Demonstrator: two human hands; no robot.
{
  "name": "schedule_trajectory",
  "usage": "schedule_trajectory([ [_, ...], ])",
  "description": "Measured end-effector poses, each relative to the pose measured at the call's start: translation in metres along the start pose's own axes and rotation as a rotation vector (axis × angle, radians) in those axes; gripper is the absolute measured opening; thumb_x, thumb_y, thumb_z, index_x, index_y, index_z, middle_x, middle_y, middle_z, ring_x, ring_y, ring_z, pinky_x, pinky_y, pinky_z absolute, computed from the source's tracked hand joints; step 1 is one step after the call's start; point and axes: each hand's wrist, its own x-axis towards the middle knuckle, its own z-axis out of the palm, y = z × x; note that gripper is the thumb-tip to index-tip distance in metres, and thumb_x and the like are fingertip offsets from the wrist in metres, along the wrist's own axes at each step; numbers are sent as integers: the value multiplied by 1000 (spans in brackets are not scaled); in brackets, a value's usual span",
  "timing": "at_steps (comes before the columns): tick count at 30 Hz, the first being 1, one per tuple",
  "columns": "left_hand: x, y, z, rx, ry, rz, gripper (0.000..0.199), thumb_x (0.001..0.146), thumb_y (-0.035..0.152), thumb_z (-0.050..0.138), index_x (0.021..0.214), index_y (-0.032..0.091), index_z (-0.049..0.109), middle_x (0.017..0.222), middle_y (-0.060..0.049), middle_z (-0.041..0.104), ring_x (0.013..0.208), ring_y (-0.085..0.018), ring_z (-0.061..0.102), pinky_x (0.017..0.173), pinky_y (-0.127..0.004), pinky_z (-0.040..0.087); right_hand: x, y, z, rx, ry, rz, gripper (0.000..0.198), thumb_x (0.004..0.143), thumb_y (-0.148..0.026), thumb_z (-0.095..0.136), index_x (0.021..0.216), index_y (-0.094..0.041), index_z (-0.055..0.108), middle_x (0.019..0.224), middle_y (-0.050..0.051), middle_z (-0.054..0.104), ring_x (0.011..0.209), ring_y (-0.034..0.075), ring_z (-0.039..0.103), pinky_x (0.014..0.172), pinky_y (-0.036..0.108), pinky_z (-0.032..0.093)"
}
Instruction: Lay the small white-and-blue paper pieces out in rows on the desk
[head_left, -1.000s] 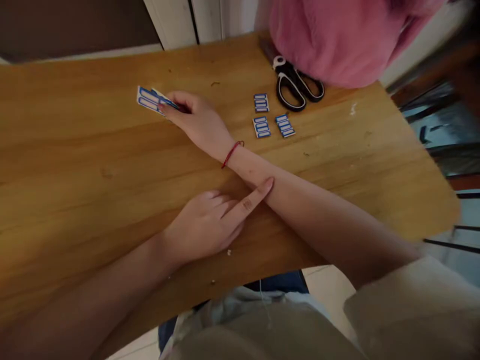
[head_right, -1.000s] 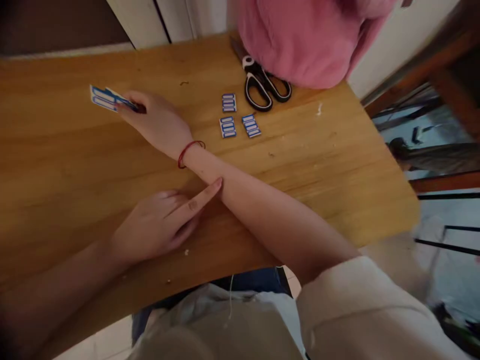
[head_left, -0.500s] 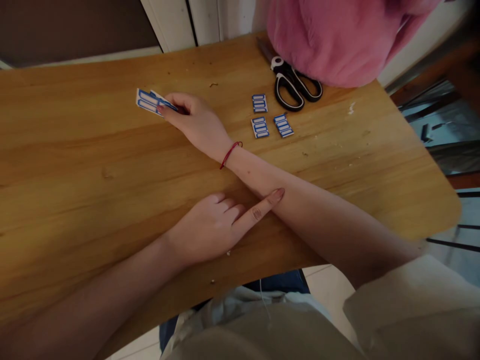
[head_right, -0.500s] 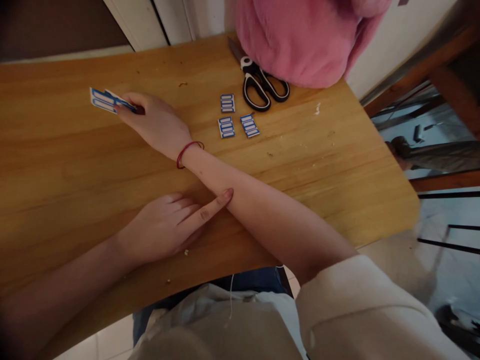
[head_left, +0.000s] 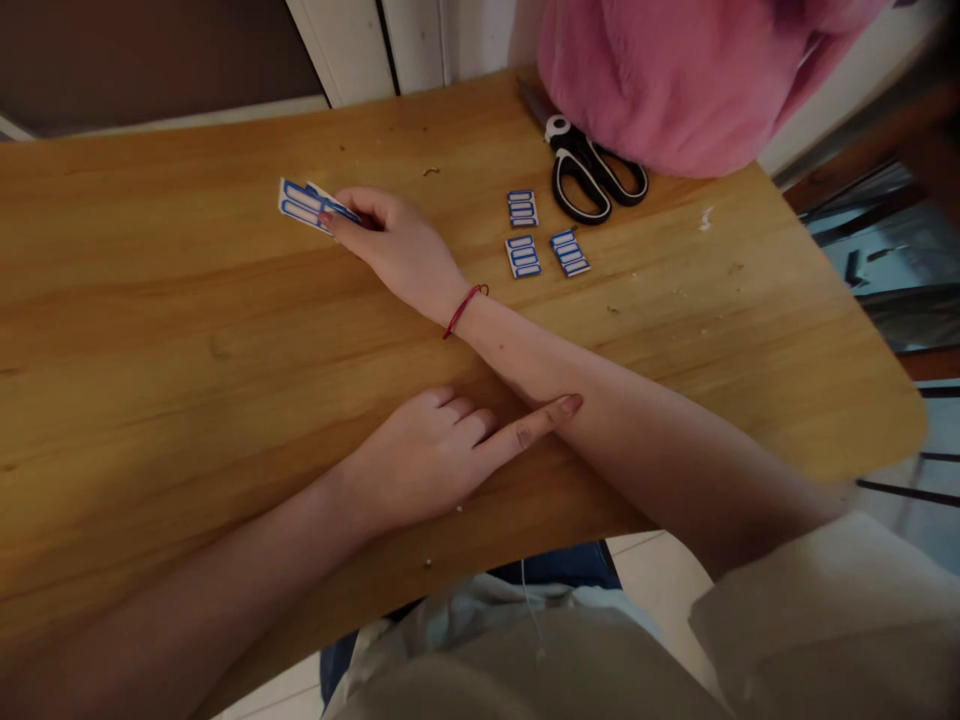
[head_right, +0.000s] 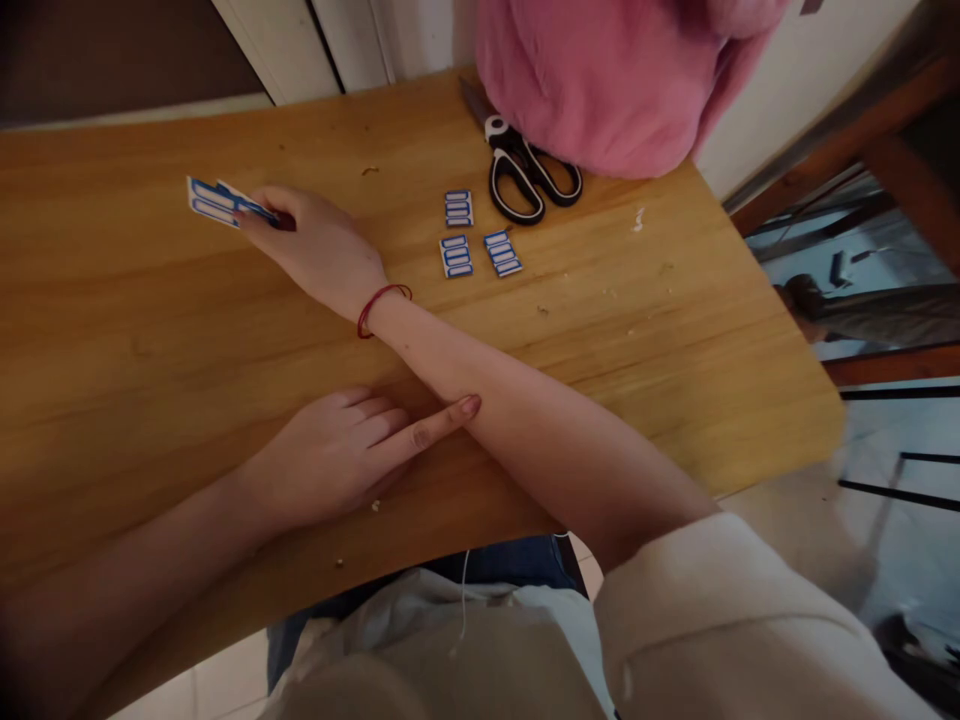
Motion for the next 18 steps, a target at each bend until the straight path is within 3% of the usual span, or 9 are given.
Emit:
schedule_trajectory([
  [7,-2,-1,2,64,61,-11,69,88,12,37,148,11,2,68,2,60,65,-17,53,60,-32,36,0,1,-1,-20,-1,-17,24,88,-31,45,70,-16,44,63,-5,32,61,9,31,57,23,23],
  [14,-7,-15,-4,231,79,-134,63,91,13,33,149,24,10,61,3,55,58,-15,51,55,-31,29,4,9,0,124,49,-37,20,85,-31,48,74,-15,50,64,-5,34,62,8,32,57,23,25],
  [18,-10,-23,-6,263,152,-174,58,91,14,33,148,24,20,60,2,54,57,-15,51,56,-31,30,4,8,-2,116,56,7,19,85,-34,50,73,-18,50,65,-4,37,64,10,33,58,23,29],
])
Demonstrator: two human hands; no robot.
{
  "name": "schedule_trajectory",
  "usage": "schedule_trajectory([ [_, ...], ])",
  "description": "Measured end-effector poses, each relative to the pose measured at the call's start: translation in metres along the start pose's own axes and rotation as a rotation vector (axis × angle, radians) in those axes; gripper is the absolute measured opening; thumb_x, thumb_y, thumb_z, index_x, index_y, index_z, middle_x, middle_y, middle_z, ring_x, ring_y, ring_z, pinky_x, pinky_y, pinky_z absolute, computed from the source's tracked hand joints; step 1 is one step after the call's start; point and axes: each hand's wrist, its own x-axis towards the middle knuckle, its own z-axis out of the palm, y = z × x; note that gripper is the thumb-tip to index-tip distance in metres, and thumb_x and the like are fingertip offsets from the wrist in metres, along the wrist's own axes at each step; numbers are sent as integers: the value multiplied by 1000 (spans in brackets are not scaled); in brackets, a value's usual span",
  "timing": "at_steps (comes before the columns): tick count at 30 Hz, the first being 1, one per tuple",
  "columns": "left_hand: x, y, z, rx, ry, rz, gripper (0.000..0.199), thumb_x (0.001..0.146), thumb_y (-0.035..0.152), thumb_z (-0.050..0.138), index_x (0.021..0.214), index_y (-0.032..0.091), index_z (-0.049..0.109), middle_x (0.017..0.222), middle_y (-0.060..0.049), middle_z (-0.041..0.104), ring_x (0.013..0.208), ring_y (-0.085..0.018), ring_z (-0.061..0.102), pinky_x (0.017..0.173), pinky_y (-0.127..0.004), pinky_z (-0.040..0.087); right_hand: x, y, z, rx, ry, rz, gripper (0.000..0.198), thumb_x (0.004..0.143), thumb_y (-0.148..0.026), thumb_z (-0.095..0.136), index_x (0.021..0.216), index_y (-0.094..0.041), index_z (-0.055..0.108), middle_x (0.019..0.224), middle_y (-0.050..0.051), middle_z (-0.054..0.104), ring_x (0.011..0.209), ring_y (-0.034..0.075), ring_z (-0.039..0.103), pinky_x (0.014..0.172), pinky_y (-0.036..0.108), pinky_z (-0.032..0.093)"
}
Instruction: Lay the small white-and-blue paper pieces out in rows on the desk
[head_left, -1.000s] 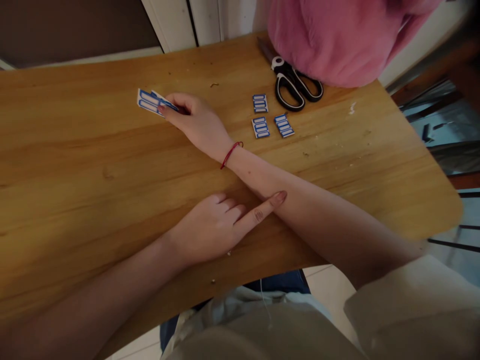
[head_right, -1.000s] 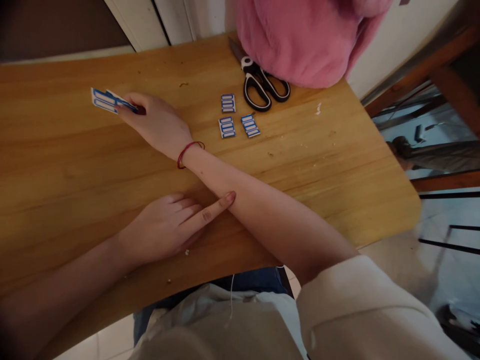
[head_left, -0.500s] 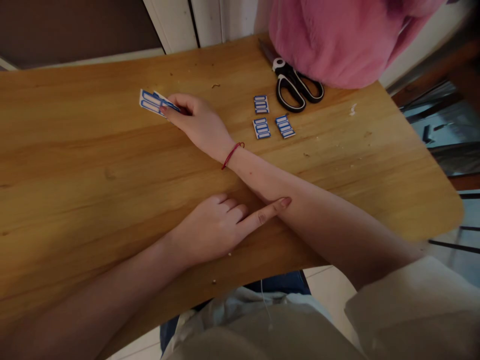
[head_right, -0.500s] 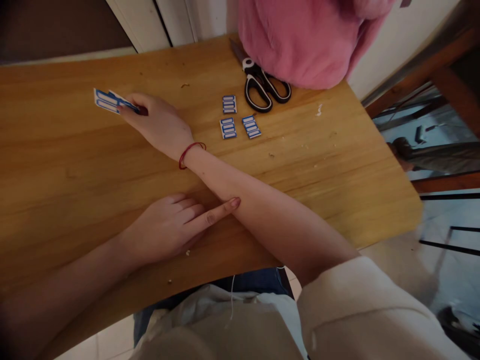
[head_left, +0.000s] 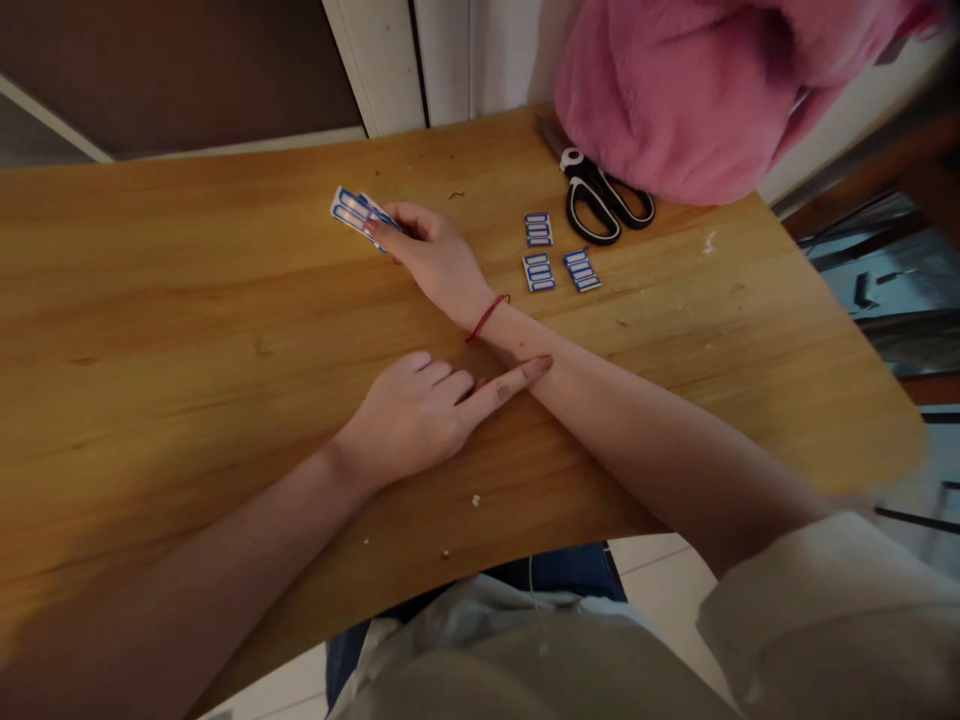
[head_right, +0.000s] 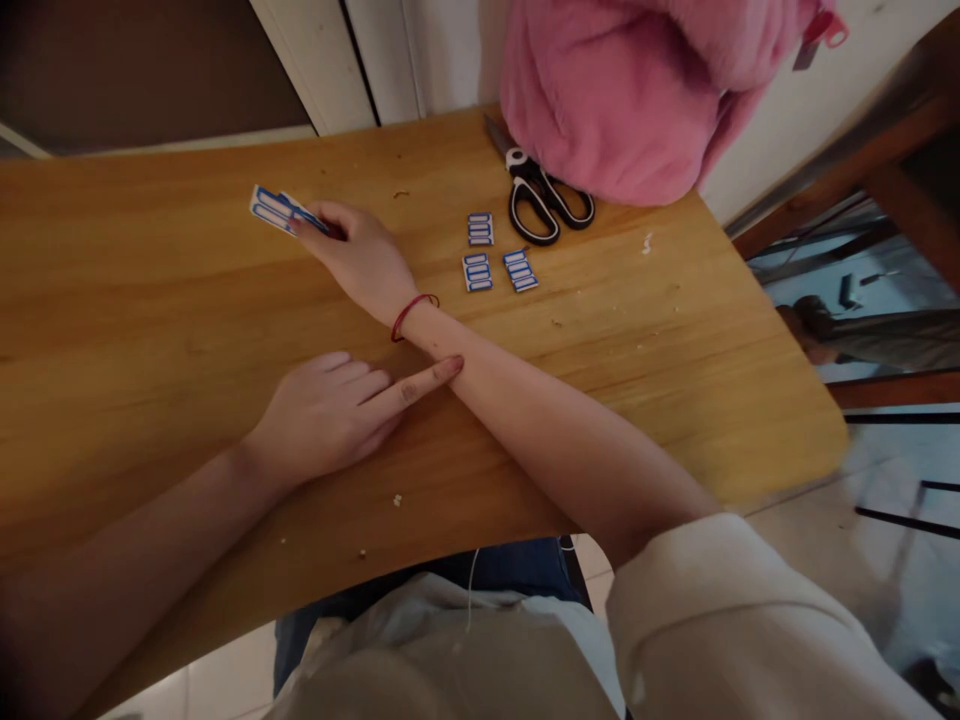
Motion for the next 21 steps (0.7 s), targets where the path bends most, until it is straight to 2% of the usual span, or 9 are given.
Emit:
schedule_trajectory([
  [4,-7,-24,2,1,123,-102,47,92,21,34,138,23,41,61,-1,56,62,-16,54,59,-31,35,-2,-6,-1,-42,-15,103,20,86,-37,49,75,-20,50,65,-3,40,64,11,35,58,23,31],
  [6,-12,-41,3,-16,214,-228,43,92,23,33,132,24,48,70,-4,61,68,-17,56,64,-32,38,-2,-8,-1,-21,-18,124,20,86,-35,49,74,-19,49,67,-2,41,64,11,37,58,23,32],
  [10,-23,-71,6,-122,388,-649,42,95,29,30,135,25,40,88,-5,63,74,-17,56,67,-31,43,-2,-11,0,12,-37,119,14,85,-27,49,75,-17,50,68,-2,42,63,9,39,60,22,34],
  [12,-27,-83,10,-176,428,-748,42,96,33,31,136,26,36,91,-3,62,77,-15,55,69,-29,44,-3,-12,0,-16,-52,119,12,85,-26,49,80,-15,53,70,-2,46,65,9,41,62,21,35],
  [15,-29,-97,17,-252,464,-777,38,96,39,32,130,25,43,96,0,60,81,-12,53,74,-27,44,-4,-11,0,-91,-81,125,16,85,-29,49,85,-15,57,72,-2,49,66,9,43,60,20,35],
  [18,-27,-104,23,-351,497,-756,38,96,44,31,113,21,56,96,-2,63,81,-13,54,76,-29,44,-6,-11,0,-150,-123,125,18,86,-31,49,87,-16,58,65,-3,45,58,8,39,54,20,31],
  [21,-25,-105,24,-461,486,-739,37,95,46,33,107,21,58,92,-1,64,79,-13,54,72,-29,42,-10,-15,-1,-267,-158,111,20,88,-32,45,89,-16,58,59,-4,42,53,9,36,52,22,28],
])
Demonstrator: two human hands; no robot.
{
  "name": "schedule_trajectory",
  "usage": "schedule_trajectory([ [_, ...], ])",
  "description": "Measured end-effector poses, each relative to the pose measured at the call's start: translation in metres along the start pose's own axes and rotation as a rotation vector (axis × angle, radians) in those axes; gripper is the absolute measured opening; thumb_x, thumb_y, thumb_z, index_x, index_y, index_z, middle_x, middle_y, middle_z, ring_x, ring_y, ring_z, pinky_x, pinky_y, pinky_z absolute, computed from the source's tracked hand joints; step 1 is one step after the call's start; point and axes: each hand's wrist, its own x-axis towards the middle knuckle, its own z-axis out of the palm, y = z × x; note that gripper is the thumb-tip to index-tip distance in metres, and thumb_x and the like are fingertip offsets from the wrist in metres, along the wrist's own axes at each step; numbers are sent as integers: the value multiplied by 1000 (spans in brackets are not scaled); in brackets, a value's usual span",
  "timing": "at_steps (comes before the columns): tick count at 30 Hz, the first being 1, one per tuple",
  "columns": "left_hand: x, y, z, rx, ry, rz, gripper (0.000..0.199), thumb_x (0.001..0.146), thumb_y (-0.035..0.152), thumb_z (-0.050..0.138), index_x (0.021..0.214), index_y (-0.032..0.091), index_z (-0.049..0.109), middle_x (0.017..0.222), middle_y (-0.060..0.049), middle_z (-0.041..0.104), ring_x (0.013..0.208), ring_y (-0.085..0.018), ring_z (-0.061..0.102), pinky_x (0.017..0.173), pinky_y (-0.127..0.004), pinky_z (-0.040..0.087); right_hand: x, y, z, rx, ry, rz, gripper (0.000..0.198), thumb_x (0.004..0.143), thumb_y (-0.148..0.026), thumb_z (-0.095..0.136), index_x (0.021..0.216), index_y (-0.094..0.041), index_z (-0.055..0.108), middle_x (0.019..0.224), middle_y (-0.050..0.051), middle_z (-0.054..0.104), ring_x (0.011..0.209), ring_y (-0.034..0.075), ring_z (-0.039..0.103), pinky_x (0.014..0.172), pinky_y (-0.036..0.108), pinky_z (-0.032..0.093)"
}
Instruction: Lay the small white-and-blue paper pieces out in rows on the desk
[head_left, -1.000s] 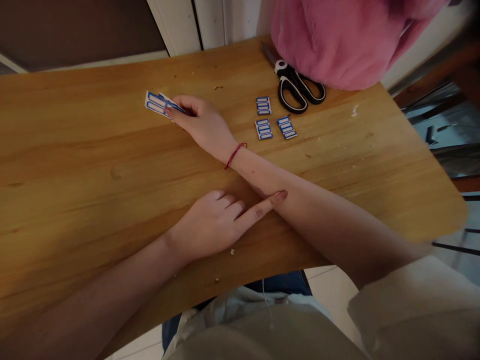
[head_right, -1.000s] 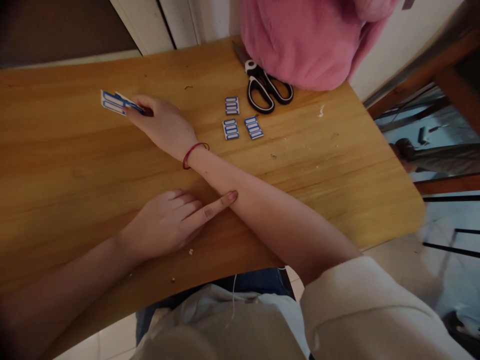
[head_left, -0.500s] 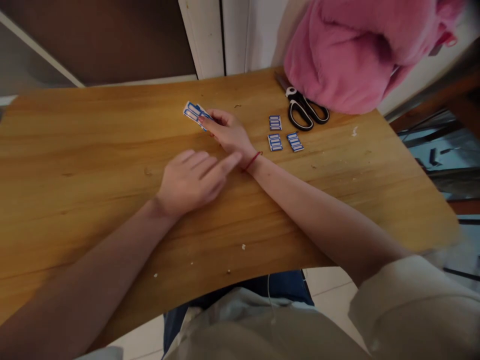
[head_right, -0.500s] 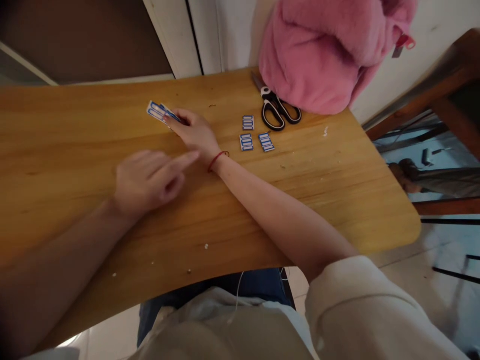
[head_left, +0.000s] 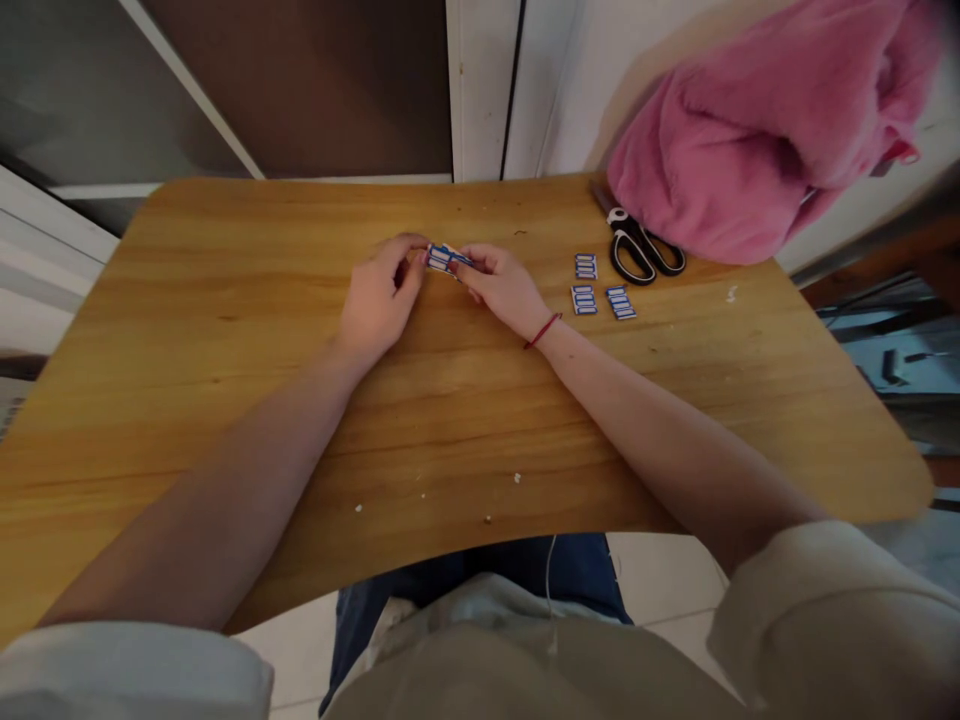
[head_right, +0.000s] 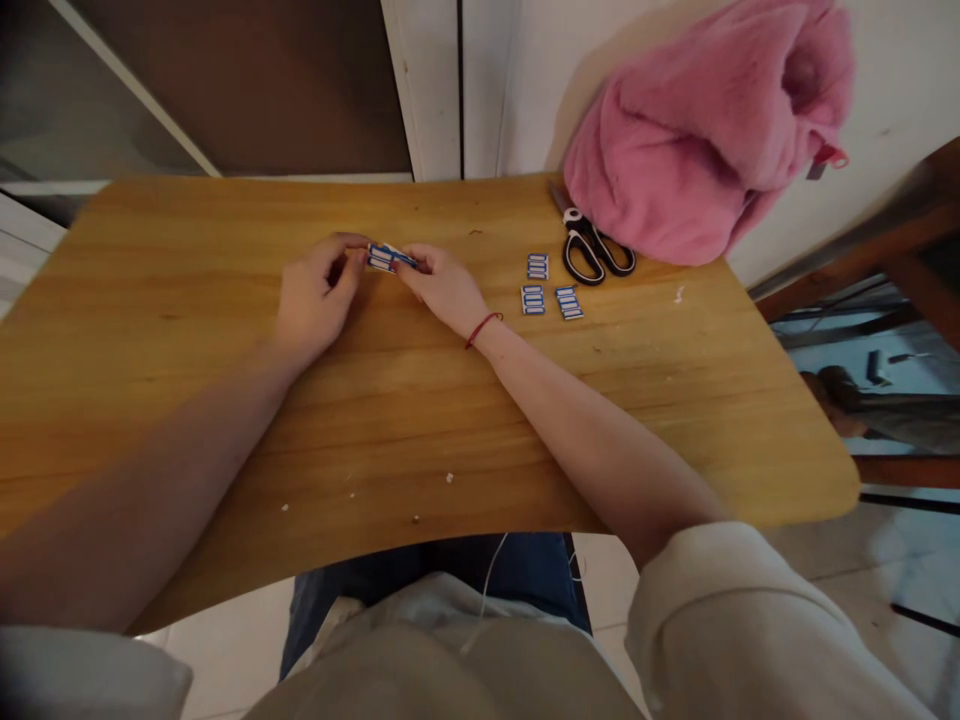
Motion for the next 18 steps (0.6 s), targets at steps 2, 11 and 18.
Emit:
schedule_trajectory([
  [2,0,1,0,-56,-29,-24,34,95,43,34,103,21,59,87,-1,64,76,-13,54,68,-28,40,-4,-4,0,-167,-4,-20,20,89,-31,44,88,-17,59,60,-3,45,54,9,39,53,23,28],
  [11,3,0,2,-75,-130,-130,34,89,41,41,66,20,54,61,0,50,59,-14,45,55,-28,31,-11,-13,4,-715,3,-67,21,88,-32,44,87,-21,61,72,0,58,63,13,48,56,27,27],
  [18,4,4,-1,-113,-159,-195,35,89,40,41,61,20,47,54,2,43,54,-12,41,54,-27,30,-11,-10,5,-723,6,-56,20,87,-32,45,92,-21,61,73,1,60,63,13,49,56,27,28],
])
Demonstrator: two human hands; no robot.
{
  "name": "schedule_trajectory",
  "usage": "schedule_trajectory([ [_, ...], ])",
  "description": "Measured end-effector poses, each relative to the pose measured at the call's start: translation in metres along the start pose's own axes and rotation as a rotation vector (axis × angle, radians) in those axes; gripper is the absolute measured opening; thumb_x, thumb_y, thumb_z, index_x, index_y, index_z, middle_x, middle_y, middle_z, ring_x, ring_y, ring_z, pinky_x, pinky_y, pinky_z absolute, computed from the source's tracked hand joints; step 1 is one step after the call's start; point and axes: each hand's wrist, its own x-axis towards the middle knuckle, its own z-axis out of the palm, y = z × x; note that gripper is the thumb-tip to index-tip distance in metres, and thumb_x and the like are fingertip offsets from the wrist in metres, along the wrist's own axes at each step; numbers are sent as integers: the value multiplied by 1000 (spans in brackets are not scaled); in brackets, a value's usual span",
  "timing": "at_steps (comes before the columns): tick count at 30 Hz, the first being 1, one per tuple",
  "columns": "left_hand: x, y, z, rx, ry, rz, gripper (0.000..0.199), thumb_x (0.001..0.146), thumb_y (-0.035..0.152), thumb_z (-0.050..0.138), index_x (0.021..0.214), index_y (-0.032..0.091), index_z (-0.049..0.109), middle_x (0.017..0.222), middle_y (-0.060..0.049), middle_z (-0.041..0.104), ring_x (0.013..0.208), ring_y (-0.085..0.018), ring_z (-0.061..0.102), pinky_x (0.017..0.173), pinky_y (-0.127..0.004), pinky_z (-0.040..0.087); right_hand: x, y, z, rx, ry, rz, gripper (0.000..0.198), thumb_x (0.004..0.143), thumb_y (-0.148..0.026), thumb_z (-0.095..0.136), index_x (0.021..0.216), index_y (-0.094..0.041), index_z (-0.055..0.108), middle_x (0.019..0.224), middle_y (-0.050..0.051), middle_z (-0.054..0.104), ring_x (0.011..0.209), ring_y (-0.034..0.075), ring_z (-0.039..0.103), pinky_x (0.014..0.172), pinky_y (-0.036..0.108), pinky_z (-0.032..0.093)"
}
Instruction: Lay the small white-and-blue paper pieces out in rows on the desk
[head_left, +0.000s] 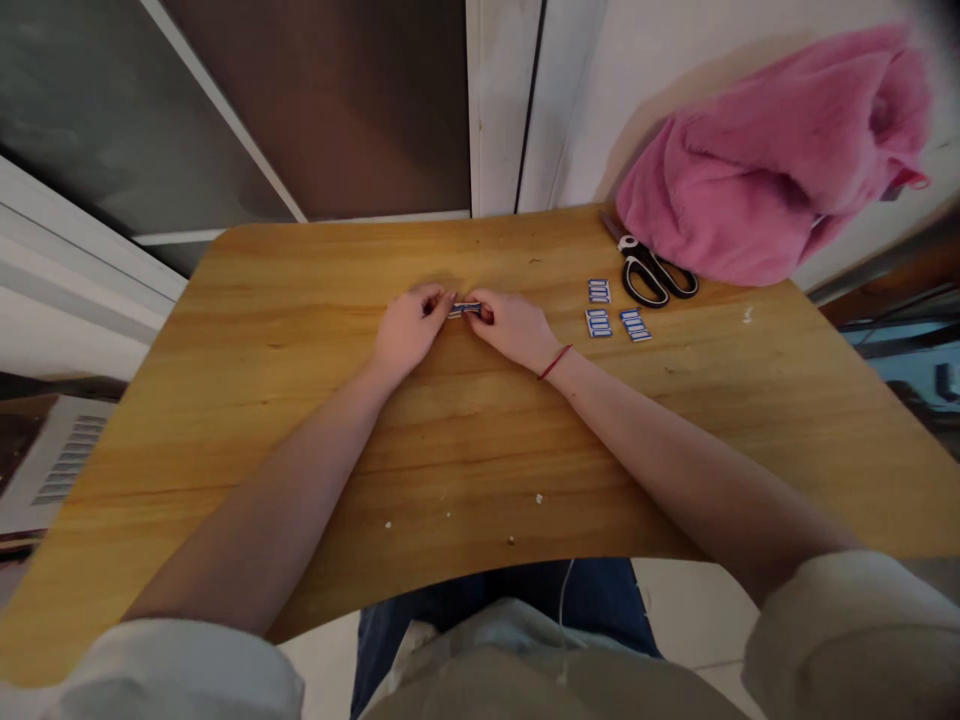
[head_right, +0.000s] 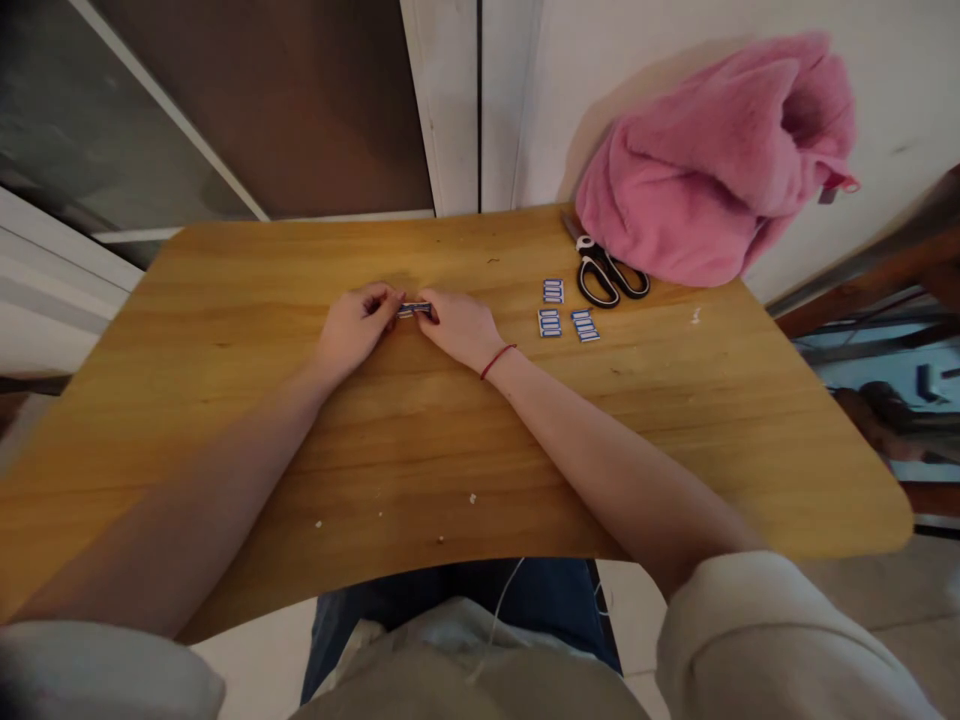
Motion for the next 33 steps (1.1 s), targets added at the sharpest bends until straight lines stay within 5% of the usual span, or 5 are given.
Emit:
schedule_trajectory([
  [12,0,1,-1,-30,-11,-4,34,89,36,36,60,19,45,57,2,45,57,-12,42,58,-26,30,-2,-3,-5,64,-1,47,23,86,-35,50,102,-22,62,72,-1,61,62,13,50,54,25,27],
  [19,-1,1,0,22,-35,-25,34,89,40,39,62,20,46,58,3,44,57,-12,43,58,-26,30,-1,-2,-3,47,-8,32,21,88,-35,47,92,-21,63,72,0,60,61,13,49,53,26,27],
  [33,-3,3,4,203,-27,8,28,89,43,43,91,20,60,77,-1,60,66,-13,51,57,-25,33,-1,-3,-4,16,11,51,19,87,-30,48,91,-20,64,75,1,63,65,13,52,54,25,28],
])
